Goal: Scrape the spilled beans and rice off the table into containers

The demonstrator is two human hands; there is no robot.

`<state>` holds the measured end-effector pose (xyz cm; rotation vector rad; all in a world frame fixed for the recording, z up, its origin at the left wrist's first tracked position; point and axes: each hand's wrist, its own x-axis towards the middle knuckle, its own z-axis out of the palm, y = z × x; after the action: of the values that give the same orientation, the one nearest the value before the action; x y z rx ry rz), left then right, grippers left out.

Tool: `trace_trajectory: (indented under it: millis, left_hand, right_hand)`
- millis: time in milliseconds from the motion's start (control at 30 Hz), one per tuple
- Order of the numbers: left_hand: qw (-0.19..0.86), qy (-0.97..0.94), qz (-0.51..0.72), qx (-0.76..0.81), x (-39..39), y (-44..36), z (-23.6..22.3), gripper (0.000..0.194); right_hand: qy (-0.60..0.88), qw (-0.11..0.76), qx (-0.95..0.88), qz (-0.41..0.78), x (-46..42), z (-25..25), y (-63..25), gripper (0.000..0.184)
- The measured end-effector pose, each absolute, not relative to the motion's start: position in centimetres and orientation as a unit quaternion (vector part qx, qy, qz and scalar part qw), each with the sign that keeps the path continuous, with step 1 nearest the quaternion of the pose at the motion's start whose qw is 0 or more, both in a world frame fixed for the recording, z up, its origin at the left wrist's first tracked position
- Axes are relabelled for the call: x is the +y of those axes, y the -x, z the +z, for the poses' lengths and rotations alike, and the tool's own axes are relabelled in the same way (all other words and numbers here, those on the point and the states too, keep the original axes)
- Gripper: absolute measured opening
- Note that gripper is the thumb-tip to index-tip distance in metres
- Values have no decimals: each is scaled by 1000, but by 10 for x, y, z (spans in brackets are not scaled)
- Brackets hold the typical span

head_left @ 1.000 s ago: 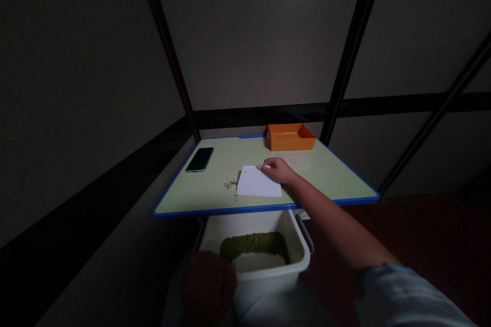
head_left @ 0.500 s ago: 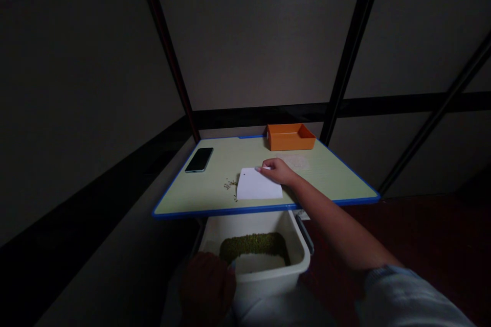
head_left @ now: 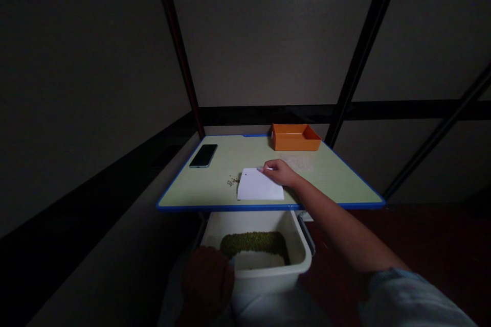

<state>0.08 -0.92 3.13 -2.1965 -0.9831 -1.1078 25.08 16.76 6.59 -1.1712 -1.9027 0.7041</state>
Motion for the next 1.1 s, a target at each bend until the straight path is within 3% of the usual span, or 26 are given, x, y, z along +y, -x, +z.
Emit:
trace_trajectory:
  millis: [733, 1100]
  left_hand:
    - [251, 801, -411, -356, -10, 2, 31, 24]
    - [236, 806, -395, -373, -11, 0, 30, 20]
  right_hand:
    - [432, 368, -757, 325, 162, 70, -248, 42]
    - [485, 459, -691, 277, 170, 68, -254, 38]
